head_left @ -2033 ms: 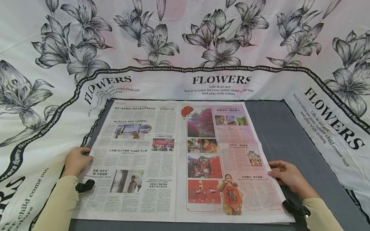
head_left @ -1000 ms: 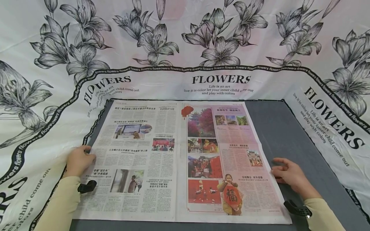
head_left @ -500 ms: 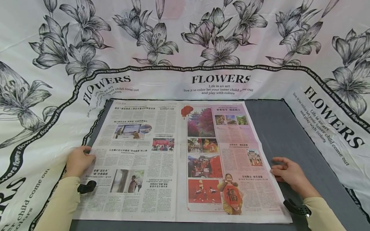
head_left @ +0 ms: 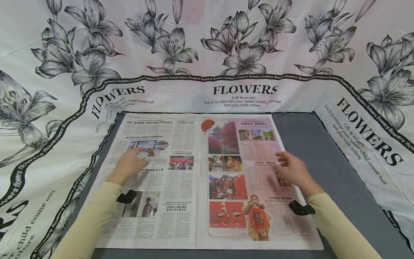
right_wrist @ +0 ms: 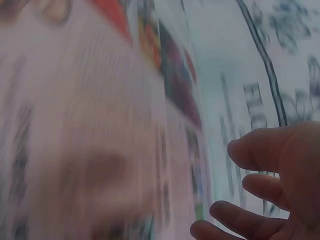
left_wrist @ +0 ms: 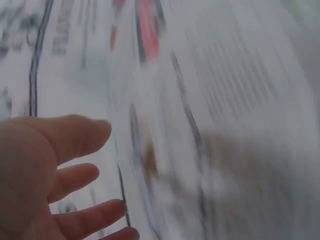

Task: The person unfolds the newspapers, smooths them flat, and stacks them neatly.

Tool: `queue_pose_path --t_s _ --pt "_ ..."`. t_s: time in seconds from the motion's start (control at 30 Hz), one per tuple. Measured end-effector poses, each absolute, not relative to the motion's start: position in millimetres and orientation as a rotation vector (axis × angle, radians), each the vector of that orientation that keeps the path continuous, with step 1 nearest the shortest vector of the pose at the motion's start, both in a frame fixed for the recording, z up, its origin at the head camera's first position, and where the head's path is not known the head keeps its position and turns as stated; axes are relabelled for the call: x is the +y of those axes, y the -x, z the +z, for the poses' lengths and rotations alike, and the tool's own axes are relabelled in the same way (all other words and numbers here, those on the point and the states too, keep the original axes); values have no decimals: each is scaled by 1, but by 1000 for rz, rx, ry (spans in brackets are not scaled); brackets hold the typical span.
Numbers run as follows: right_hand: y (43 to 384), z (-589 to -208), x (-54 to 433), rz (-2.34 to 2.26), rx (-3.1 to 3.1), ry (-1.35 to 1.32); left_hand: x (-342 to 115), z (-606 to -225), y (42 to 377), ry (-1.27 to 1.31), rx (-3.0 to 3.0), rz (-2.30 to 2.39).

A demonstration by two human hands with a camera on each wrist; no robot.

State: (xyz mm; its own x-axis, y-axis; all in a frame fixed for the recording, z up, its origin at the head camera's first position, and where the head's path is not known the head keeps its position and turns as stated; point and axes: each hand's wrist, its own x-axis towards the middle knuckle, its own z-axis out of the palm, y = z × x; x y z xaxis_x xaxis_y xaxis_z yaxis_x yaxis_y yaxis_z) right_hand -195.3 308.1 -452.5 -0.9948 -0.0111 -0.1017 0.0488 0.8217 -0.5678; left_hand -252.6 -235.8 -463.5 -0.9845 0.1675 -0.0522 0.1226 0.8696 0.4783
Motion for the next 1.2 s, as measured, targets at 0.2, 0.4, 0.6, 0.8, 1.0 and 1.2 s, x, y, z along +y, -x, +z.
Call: queue_pose_path --t_s 0.2,0.4,0.6,0.8,1.0,1.2 --pt "233 -458 222 -833 2900 359 -157 -464 266 -509 2840 598" --pt "248 -478 150 -604 2834 610 -117 -480 269 -483 2689 474" --pt "250 -493 113 -422 2802 602 -108 -490 269 -408 2691 493" --pt "250 -502 108 -380 2845 614 -106 -492 270 -408 2712 491" --pt "246 -508 108 -302 2860 621 -109 -491 268 -350 2723 506" --pt "241 -507 101 -274 2851 505 -109 -491 267 -331 2725 498"
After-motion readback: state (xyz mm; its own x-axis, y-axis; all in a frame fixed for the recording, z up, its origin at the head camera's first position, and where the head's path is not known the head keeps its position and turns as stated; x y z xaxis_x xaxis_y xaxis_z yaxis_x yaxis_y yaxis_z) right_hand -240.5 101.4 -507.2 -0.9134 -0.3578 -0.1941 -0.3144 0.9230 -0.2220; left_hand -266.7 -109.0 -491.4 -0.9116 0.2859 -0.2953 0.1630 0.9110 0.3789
